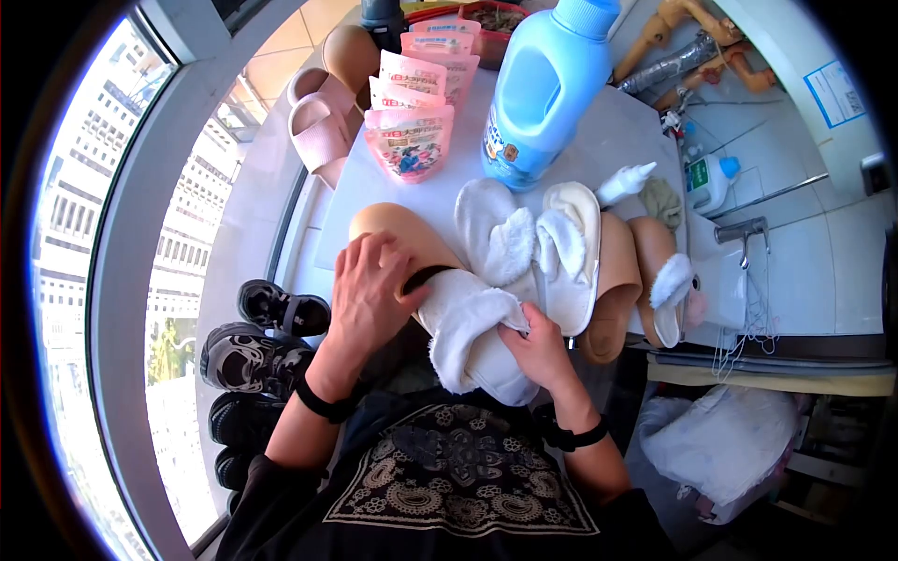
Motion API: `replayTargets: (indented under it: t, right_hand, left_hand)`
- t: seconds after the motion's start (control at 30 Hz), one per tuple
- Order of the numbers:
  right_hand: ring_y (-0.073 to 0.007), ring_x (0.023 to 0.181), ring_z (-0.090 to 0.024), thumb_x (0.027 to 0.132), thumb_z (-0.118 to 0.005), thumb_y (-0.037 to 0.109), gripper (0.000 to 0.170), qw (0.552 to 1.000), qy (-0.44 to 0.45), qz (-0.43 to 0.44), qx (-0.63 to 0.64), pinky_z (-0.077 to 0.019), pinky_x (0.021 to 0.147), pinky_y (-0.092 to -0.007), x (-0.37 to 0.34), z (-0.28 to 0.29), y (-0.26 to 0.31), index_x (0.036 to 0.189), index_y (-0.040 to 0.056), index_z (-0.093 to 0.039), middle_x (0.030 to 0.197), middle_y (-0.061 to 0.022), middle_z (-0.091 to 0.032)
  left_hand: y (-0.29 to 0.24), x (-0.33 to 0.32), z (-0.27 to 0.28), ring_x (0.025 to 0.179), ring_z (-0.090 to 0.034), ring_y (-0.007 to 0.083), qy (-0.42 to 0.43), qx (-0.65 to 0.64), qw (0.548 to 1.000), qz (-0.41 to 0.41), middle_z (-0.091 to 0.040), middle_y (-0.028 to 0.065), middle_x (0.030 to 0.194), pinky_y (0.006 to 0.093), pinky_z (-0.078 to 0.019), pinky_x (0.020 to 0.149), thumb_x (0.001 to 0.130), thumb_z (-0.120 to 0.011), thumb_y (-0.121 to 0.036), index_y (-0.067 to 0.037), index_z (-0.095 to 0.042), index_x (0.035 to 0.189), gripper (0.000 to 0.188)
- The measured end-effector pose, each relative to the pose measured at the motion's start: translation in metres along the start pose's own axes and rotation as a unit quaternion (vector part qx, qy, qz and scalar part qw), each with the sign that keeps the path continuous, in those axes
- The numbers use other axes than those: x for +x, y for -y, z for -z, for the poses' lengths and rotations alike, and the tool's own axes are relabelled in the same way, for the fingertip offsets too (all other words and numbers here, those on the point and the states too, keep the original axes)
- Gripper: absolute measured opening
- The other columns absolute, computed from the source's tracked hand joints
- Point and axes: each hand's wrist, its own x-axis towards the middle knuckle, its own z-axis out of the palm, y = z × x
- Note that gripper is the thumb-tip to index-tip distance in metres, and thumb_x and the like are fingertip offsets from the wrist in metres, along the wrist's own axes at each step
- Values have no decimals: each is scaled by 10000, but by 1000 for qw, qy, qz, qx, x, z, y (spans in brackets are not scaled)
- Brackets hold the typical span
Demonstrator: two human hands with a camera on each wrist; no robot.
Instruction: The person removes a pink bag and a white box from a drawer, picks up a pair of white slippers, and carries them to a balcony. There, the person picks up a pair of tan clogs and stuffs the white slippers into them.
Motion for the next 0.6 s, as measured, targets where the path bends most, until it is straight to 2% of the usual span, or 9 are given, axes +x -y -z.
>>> replayTargets:
  t: [0.07,0.1,0.17,0.27,0.3,0.4,0.5,0.6]
  right_hand:
    - [-414,816,-640,826,-639,163,249,1000,-17,3,7,-502,687,-419,1,-7,5,1009,7,-576,830,-236,-650]
    - [-403,815,-646,827,-644,164,253,1000,-23,3,-12,-505,686,-416,4,-11,6,1019,11,-582,837,-230,-654]
    - [-383,814,-659,828,-653,164,263,998,-39,1,-50,-510,683,-410,11,-17,9,1040,19,-594,853,-220,-661]
    - [-419,762,-619,797,-665,154,225,983,-83,27,-164,-483,640,-467,12,-20,25,944,27,-551,789,-221,-637]
    - [-385,737,-618,750,-698,130,273,968,-121,82,-206,-484,624,-458,8,-21,25,968,56,-553,806,-178,-624]
    - [-343,712,-602,693,-722,88,320,903,-259,207,-273,-489,624,-443,9,-19,30,957,76,-541,835,-117,-598]
    - [-294,698,-592,652,-728,39,361,876,-299,256,-280,-490,605,-413,9,-23,29,947,88,-526,840,-77,-574]
    - [-281,657,-587,659,-712,13,339,923,-257,218,-185,-482,573,-384,2,-31,13,935,87,-530,789,-74,-567]
  left_hand:
    - [3,-3,-11,1218,-408,342,6,-36,999,-30,-472,119,1241,466,-348,1006,637,-789,-179,-84,-562,1118,540]
    - [5,-5,-12,1255,-379,366,28,-29,999,-33,-424,157,1312,458,-336,1036,641,-764,-138,-65,-504,1174,598]
    - [3,-4,-12,1248,-388,361,28,-13,999,-23,-435,151,1299,457,-338,1033,634,-754,-124,-68,-510,1173,594]
    - [0,-3,-12,1244,-392,357,23,-2,1000,-16,-441,144,1294,457,-337,1034,628,-740,-110,-71,-516,1170,588]
    - [0,-3,-12,1244,-392,357,22,-1,1000,-15,-442,142,1295,457,-335,1036,627,-736,-107,-72,-518,1169,585]
    - [-1,-2,-9,1242,-394,358,26,-15,999,-10,-443,140,1294,455,-333,1038,637,-730,-116,-74,-523,1161,565]
    - [0,-2,-7,1259,-374,358,39,-24,999,-9,-437,137,1303,463,-315,1041,644,-766,-216,-75,-524,1162,588]
    - [-2,-3,-4,1268,-363,356,48,-18,999,-3,-430,138,1312,465,-299,1043,632,-799,-290,-73,-513,1173,650]
